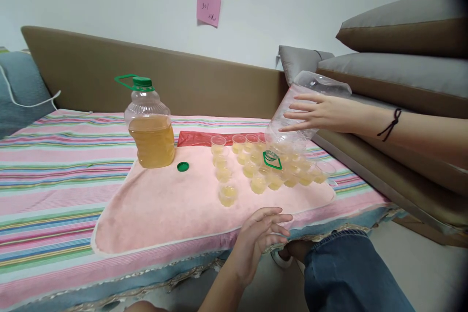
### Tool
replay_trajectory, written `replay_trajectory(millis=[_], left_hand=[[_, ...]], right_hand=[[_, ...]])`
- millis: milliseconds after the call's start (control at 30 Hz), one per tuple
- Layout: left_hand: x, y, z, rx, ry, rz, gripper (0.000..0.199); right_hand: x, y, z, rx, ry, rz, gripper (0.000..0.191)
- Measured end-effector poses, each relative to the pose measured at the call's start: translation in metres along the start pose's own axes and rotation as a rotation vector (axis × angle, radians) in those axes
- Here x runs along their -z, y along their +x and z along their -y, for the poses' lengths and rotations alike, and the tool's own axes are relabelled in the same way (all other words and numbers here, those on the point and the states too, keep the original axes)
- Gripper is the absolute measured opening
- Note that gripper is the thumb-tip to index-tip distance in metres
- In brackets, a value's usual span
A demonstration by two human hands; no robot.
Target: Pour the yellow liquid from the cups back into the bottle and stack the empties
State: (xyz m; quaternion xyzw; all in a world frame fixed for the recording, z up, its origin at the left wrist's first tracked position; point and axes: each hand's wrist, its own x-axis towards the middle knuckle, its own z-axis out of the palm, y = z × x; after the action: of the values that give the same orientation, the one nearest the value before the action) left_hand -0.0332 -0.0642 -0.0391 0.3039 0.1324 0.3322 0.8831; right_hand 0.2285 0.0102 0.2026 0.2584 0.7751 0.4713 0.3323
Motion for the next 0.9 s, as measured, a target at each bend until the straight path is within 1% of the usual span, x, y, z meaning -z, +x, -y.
replay_trajectory(millis=[133,267,367,467,533,600,667,700,733,767,900], left_hand=[[-0.002,-0.001,-0.002,0.001,-0.004,-0.005,0.033],[-0.001,-0.001,-0.003,0.003,-0.006,-0.003,0.033],[0.000,0.000,-0.002,-0.001,-0.010,0.004,0.032],[0.002,-0.001,0.000,-0.008,-0.008,0.014,0.032],[0.003,-0.001,0.001,-0.010,-0.007,0.014,0.031],[0.004,-0.001,0.001,-0.010,-0.006,0.010,0.032],[0.003,-0.001,0.001,-0.011,-0.003,0.008,0.032],[0.003,-0.001,0.001,-0.010,-0.002,0.008,0.032],[0.003,-0.001,0.000,-0.011,-0.001,0.009,0.032],[0.002,0.000,0.000,-0.012,-0.001,0.011,0.032],[0.002,0.000,0.000,-0.013,-0.006,0.008,0.032]], right_hand=[[0.001,0.005,-0.001,0.040,-0.032,0.010,0.075],[0.002,0.009,-0.004,0.041,0.025,-0.018,0.077],[0.007,0.012,-0.006,0.029,0.081,0.013,0.078],[0.010,0.015,-0.006,0.054,0.085,0.030,0.076],[0.007,0.017,-0.007,0.073,0.103,-0.038,0.071],[-0.001,0.019,-0.007,0.075,0.189,-0.182,0.066],[-0.011,0.020,-0.008,0.064,0.327,-0.346,0.061],[-0.015,0.020,-0.008,0.057,0.397,-0.401,0.059],[-0.019,0.020,-0.008,0.050,0.461,-0.427,0.057],[-0.021,0.019,-0.008,0.038,0.518,-0.424,0.056],[-0.024,0.011,-0.007,-0.044,0.717,-0.371,0.054]])
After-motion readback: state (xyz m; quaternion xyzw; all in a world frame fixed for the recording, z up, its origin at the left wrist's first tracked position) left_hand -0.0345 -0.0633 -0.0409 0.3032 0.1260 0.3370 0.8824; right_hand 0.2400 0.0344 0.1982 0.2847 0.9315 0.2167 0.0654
